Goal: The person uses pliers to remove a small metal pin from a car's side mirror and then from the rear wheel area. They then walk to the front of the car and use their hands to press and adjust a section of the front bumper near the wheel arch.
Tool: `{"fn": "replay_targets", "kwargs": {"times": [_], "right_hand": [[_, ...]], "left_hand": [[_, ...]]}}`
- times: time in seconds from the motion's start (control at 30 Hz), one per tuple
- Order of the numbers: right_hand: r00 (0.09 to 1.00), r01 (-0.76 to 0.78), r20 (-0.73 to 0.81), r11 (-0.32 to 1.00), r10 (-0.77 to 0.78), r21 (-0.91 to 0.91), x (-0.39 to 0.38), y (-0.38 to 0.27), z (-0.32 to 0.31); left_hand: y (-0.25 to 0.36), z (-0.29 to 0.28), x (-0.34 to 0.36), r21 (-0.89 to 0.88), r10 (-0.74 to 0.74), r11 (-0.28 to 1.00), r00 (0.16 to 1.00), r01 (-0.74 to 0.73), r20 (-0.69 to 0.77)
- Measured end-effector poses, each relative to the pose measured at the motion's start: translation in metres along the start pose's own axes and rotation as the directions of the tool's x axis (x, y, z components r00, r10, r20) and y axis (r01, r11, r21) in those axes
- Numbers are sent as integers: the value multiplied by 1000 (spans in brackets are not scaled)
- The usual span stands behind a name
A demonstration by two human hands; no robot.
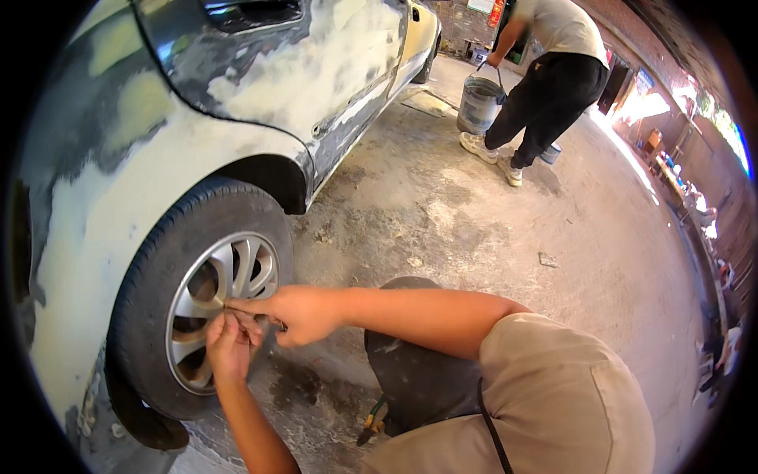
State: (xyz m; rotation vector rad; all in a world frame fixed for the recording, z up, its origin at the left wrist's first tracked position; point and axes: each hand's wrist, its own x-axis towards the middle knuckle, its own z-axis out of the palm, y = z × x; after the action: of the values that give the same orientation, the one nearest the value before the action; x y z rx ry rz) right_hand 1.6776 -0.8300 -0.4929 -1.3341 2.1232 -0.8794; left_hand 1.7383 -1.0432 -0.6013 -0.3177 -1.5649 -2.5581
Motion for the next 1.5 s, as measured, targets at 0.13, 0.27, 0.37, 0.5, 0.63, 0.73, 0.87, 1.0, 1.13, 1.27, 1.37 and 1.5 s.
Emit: {"fn": "replay_targets", "kwargs": {"times": [0.13,0.27,0.37,0.5,0.63,0.73,0.87,1.0,1.13,1.27,1.37,1.5], "right_hand": [[994,14,-108,991,-28,-133,0,34,-1],[997,19,-69,972,-37,-235,2,63,-9],[1000,-23,5,983,25,-180,-2,69,-17],[998,-1,62,988,11,-154,-11,69,-27],[996,-14,85,992,25,-125,-15,51,-26],[994,-18,106,987,35,-158,-15,31,-24],[981,6,191,989,23,-148,-19,7,-26],[973,56,231,982,-14,-179,-24,-3,-26],[967,103,251,967,-43,-231,-31,-4,-24],[959,172,261,955,-107,-242,-39,-9,-17],[950,200,281,958,-138,-204,-47,-9,-17],[938,203,322,957,-129,-206,-56,-13,-23]], "left_hand": [[0,14,8,195,20,981,994,1,-109],[-17,3,11,289,-15,955,979,74,-202],[-14,6,11,455,-48,880,980,133,-194],[12,49,13,570,25,814,975,109,-222],[77,78,5,880,585,336,807,-335,84],[123,83,-13,944,747,-137,595,-301,298],[149,84,-16,892,759,-401,620,207,197],[146,79,7,744,721,-498,689,446,70],[124,81,29,707,682,-551,727,443,76],[120,104,59,685,590,-630,799,365,116],[102,116,100,667,502,-710,827,226,254],[58,122,157,495,393,-855,819,157,419]]}}
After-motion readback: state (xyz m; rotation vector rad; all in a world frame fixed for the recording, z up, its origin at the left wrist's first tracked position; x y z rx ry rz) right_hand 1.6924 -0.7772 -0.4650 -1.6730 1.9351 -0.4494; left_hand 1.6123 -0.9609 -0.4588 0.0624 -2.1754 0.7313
